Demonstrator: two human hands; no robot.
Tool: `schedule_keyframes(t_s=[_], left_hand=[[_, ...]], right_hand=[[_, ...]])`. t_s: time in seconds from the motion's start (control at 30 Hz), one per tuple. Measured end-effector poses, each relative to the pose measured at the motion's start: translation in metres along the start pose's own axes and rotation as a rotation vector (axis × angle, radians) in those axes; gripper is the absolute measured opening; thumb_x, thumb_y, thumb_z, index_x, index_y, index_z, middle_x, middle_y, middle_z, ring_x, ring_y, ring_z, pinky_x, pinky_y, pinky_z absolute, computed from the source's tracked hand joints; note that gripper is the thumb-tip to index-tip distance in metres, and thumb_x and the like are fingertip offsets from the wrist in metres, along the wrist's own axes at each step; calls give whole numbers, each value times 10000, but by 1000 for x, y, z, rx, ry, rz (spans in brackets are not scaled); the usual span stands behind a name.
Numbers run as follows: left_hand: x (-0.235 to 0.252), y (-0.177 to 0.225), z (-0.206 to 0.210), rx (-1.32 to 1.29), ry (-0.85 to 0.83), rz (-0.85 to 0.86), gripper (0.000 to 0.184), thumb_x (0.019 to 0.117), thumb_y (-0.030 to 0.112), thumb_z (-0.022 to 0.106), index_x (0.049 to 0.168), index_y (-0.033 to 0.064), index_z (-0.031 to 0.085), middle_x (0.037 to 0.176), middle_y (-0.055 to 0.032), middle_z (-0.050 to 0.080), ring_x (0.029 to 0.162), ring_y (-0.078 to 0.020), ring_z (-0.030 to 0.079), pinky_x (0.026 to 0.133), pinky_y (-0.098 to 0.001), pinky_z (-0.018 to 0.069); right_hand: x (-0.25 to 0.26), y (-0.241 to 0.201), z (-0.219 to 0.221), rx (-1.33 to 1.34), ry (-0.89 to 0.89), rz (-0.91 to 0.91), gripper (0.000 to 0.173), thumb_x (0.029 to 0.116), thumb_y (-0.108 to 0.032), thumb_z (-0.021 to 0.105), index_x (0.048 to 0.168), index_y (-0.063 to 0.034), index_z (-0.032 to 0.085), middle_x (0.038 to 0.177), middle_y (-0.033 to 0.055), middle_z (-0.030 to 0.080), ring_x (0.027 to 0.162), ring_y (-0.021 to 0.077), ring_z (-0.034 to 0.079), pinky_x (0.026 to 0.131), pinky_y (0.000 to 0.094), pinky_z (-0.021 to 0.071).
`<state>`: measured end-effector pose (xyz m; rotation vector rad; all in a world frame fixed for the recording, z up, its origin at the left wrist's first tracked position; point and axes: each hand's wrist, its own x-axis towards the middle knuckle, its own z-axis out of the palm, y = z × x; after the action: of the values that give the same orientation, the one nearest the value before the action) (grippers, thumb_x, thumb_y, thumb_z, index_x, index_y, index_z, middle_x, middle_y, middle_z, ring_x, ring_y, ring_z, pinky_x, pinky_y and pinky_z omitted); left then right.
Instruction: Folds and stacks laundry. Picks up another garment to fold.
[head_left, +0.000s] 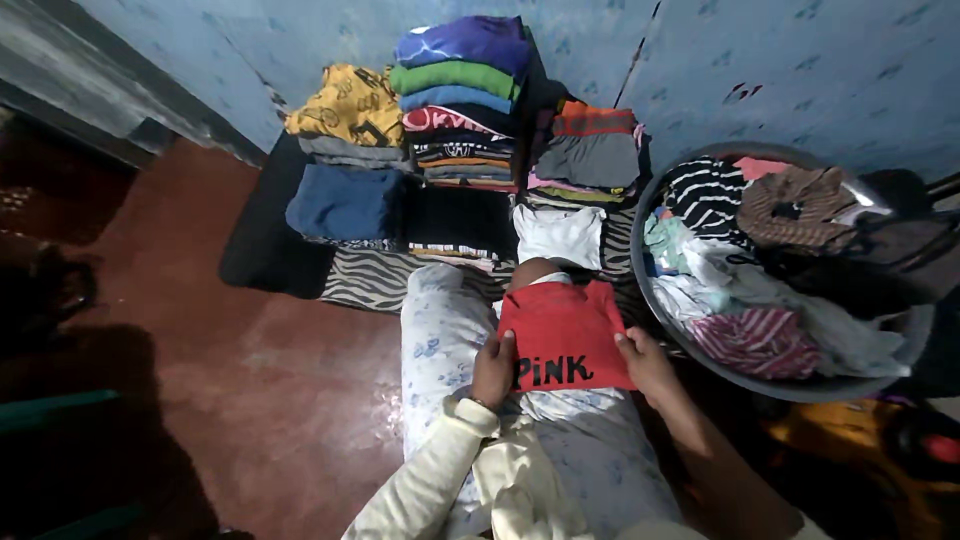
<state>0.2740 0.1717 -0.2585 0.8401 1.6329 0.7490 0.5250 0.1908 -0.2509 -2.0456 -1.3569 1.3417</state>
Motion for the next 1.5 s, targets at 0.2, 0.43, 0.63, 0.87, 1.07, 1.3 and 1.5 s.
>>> schedule_keyframes(t_s=[0.2, 0.43, 0.63, 0.87, 1.07, 1.3, 1.5], left_hand=[[7, 27, 1, 76, 128, 287, 378, 1111, 214, 377, 1241, -56, 607, 1036, -160, 704, 961, -178, 703, 911, -390, 574], [20, 8, 7, 157, 47, 48, 408, 1117, 257, 375, 1284, -50, 587, 1119, -215, 678, 1023, -272, 681, 944, -475, 539], [27, 10, 1, -15, 102, 50, 383, 1107, 246, 405, 1327, -48, 518, 1135, -185, 649, 1010, -206, 659, 912, -400, 552], [81, 22, -15, -250, -20, -244, 523, 1100, 437, 384, 1250, -6, 619, 1076, -169, 685, 950, -252, 670, 850, -458, 557], [112, 30, -17, -240, -91, -243, 408, 1069, 381, 500, 1212, 20, 625, 985, -113, 666, 850, -193, 644, 780, -387, 553], [95, 54, -11, 85, 59, 49, 410, 1108, 336, 423, 1322, -5, 501, 1141, -229, 629, 1010, -334, 633, 889, -542, 519], [89, 64, -8, 527, 137, 133, 412, 1111, 317, 403, 1372, -2, 422, 1057, -274, 667, 989, -448, 679, 866, -629, 532]], right_hand=[[-1, -20, -7, -14, 199, -124, 344, 1109, -220, 410, 1208, 73, 561, 1048, 220, 635, 974, 282, 638, 888, 467, 521], [18, 3, 7, -21, 110, -22, 350, 1110, -213, 406, 1244, 72, 559, 1122, 248, 639, 1050, 329, 640, 941, 510, 509], [21, -2, 1, -28, 64, 0, 365, 1110, -255, 419, 1287, 40, 540, 1151, 238, 638, 1070, 321, 638, 937, 505, 511], [48, -21, -16, 22, -16, 8, 466, 1105, -351, 435, 1301, 51, 566, 1268, 255, 596, 1176, 323, 580, 1013, 510, 460], [55, -33, -11, -138, 43, -87, 401, 1111, -269, 419, 1272, 67, 568, 1162, 263, 633, 1092, 350, 624, 975, 519, 484], [53, -24, -8, 24, 152, -80, 350, 1113, -207, 403, 1237, 70, 577, 1185, 241, 621, 1106, 288, 610, 978, 457, 487], [58, -16, -6, -12, 118, -29, 365, 1115, -211, 391, 1254, 70, 579, 1193, 243, 624, 1116, 301, 610, 986, 469, 483]])
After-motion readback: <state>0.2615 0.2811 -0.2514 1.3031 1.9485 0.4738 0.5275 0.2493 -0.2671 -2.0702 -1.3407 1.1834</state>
